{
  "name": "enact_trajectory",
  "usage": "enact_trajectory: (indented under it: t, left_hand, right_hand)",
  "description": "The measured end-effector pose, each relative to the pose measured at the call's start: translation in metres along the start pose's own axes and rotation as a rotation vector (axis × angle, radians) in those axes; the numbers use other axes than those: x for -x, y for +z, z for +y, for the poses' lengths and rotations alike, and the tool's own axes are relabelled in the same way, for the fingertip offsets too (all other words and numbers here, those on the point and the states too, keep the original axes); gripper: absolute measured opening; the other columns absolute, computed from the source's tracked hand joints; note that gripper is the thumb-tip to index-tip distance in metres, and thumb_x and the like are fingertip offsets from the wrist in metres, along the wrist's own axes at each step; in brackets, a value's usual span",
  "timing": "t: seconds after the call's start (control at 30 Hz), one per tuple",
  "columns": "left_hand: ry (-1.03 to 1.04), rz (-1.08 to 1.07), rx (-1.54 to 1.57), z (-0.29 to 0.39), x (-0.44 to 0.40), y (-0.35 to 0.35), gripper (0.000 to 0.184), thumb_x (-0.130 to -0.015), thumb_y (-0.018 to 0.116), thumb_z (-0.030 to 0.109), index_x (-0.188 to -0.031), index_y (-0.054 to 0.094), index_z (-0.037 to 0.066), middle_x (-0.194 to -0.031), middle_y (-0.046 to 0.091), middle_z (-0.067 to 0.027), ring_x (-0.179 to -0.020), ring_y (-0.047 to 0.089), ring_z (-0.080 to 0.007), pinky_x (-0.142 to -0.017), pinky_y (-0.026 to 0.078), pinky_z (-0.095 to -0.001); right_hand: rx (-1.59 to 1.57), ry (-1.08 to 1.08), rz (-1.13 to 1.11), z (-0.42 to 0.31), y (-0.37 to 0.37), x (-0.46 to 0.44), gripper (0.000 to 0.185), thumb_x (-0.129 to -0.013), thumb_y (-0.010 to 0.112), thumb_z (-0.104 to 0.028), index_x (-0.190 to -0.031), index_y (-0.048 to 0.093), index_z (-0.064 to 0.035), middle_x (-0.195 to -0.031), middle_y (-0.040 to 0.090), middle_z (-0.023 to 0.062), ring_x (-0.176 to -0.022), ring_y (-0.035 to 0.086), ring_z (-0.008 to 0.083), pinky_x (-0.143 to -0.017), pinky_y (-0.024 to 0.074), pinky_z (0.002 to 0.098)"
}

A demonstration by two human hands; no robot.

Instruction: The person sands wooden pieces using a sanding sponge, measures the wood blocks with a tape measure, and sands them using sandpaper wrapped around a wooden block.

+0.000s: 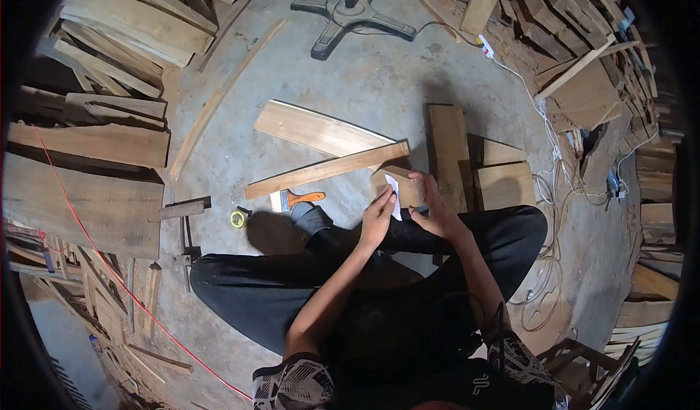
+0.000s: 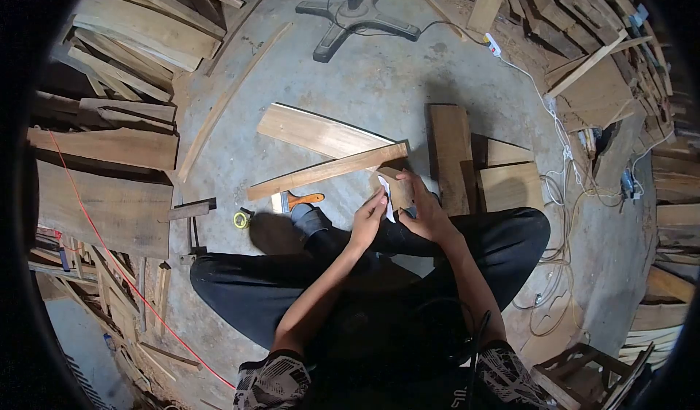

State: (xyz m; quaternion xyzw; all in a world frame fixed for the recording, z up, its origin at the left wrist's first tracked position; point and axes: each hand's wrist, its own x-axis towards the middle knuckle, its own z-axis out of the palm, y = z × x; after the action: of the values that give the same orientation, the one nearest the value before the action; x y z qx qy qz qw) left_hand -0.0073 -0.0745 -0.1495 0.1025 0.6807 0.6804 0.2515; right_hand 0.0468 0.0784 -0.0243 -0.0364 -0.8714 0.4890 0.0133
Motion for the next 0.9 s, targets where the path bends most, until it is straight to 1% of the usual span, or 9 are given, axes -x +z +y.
enact_trajectory:
  t: [0.13, 0.23, 0.3, 0.43, 0.5, 0.6, 0.77, 0.87, 0.9]
  left_hand:
    - [0.101, 0.033, -0.168, 0.000, 0.000, 0.001, 0.040, -0.098, 0.057, 0.024, -0.131, 0.057, 0.003, -0.139, 0.050, -0.0238, -0.132, 0.046, -0.0287, -0.110, 0.033, -0.0331]
    - [-0.002, 0.007, -0.141, -0.003, 0.000, -0.002, 0.040, -0.097, 0.058, 0.025, -0.132, 0.057, 0.006, -0.139, 0.049, -0.0251, -0.133, 0.044, -0.0306, -0.109, 0.033, -0.0338]
    - [-0.032, -0.023, -0.003, -0.002, -0.001, -0.001, 0.040, -0.097, 0.058, 0.026, -0.133, 0.057, 0.009, -0.136, 0.053, -0.0235, -0.130, 0.048, -0.0285, -0.107, 0.035, -0.0324]
    - [-0.068, -0.060, 0.013, 0.006, 0.002, -0.001, 0.040, -0.098, 0.057, 0.026, -0.134, 0.056, 0.010, -0.134, 0.055, -0.0215, -0.127, 0.051, -0.0255, -0.106, 0.037, -0.0306]
    - [-0.131, -0.130, 0.023, 0.005, 0.001, -0.003, 0.046, -0.099, 0.055, 0.024, -0.141, 0.047, 0.006, -0.146, 0.046, -0.0145, -0.136, 0.041, -0.0193, -0.112, 0.028, -0.0279]
    - [-0.092, -0.104, -0.005, -0.007, 0.000, -0.001, 0.048, -0.098, 0.056, 0.026, -0.143, 0.046, 0.012, -0.136, 0.055, -0.0191, -0.126, 0.051, -0.0216, -0.106, 0.036, -0.0293]
    - [-0.114, -0.088, 0.012, -0.029, -0.005, -0.003, 0.050, -0.099, 0.056, 0.028, -0.144, 0.043, 0.011, -0.138, 0.053, -0.0168, -0.127, 0.049, -0.0178, -0.106, 0.035, -0.0281]
    - [-0.242, -0.057, 0.163, -0.020, -0.004, -0.006, 0.048, -0.096, 0.063, 0.023, -0.139, 0.051, 0.008, -0.120, 0.063, -0.0108, -0.102, 0.060, -0.0130, -0.091, 0.045, -0.0261]
    - [-0.235, -0.021, 0.187, -0.020, -0.006, -0.007, 0.047, -0.091, 0.069, 0.022, -0.133, 0.056, 0.008, -0.105, 0.064, -0.0064, -0.087, 0.059, -0.0111, -0.080, 0.048, -0.0253]
  right_hand:
    - [0.046, -0.029, 0.005, 0.003, 0.001, 0.000, 0.071, -0.078, 0.065, -0.002, -0.139, 0.029, -0.0074, -0.139, 0.042, 0.0223, -0.135, 0.039, 0.0398, -0.110, 0.0345, 0.0435]
    - [0.036, -0.016, 0.014, 0.006, 0.002, -0.001, 0.070, -0.079, 0.066, -0.003, -0.139, 0.029, -0.0066, -0.139, 0.043, 0.0213, -0.134, 0.041, 0.0387, -0.109, 0.0355, 0.0425]
    - [0.026, -0.011, 0.017, 0.010, 0.002, 0.000, 0.070, -0.079, 0.066, -0.003, -0.139, 0.029, -0.0061, -0.138, 0.043, 0.0207, -0.133, 0.042, 0.0381, -0.108, 0.0360, 0.0420]
    - [0.027, -0.044, 0.041, 0.020, 0.005, 0.000, 0.069, -0.080, 0.066, -0.003, -0.139, 0.030, -0.0052, -0.137, 0.044, 0.0197, -0.132, 0.043, 0.0363, -0.108, 0.0364, 0.0411]
    - [0.025, -0.072, 0.056, 0.021, 0.005, 0.000, 0.068, -0.081, 0.066, -0.003, -0.139, 0.030, -0.0051, -0.137, 0.044, 0.0196, -0.132, 0.043, 0.0360, -0.108, 0.0365, 0.0409]
    - [0.006, -0.034, 0.042, 0.017, 0.004, 0.000, 0.071, -0.078, 0.065, 0.001, -0.139, 0.030, -0.0051, -0.134, 0.042, 0.0161, -0.132, 0.041, 0.0297, -0.111, 0.0311, 0.0377]
    - [-0.042, -0.030, 0.019, 0.006, 0.001, -0.001, 0.072, -0.076, 0.065, 0.002, -0.139, 0.031, -0.0046, -0.137, 0.041, 0.0166, -0.134, 0.040, 0.0305, -0.111, 0.0309, 0.0380]
    - [0.065, -0.167, 0.061, -0.001, 0.000, -0.002, 0.074, -0.074, 0.065, 0.005, -0.139, 0.032, -0.0051, -0.143, 0.038, 0.0176, -0.138, 0.036, 0.0321, -0.111, 0.0312, 0.0392]
    - [0.069, -0.161, 0.062, 0.000, 0.000, -0.002, 0.074, -0.074, 0.065, 0.005, -0.139, 0.032, -0.0050, -0.143, 0.038, 0.0176, -0.138, 0.036, 0.0321, -0.111, 0.0312, 0.0392]
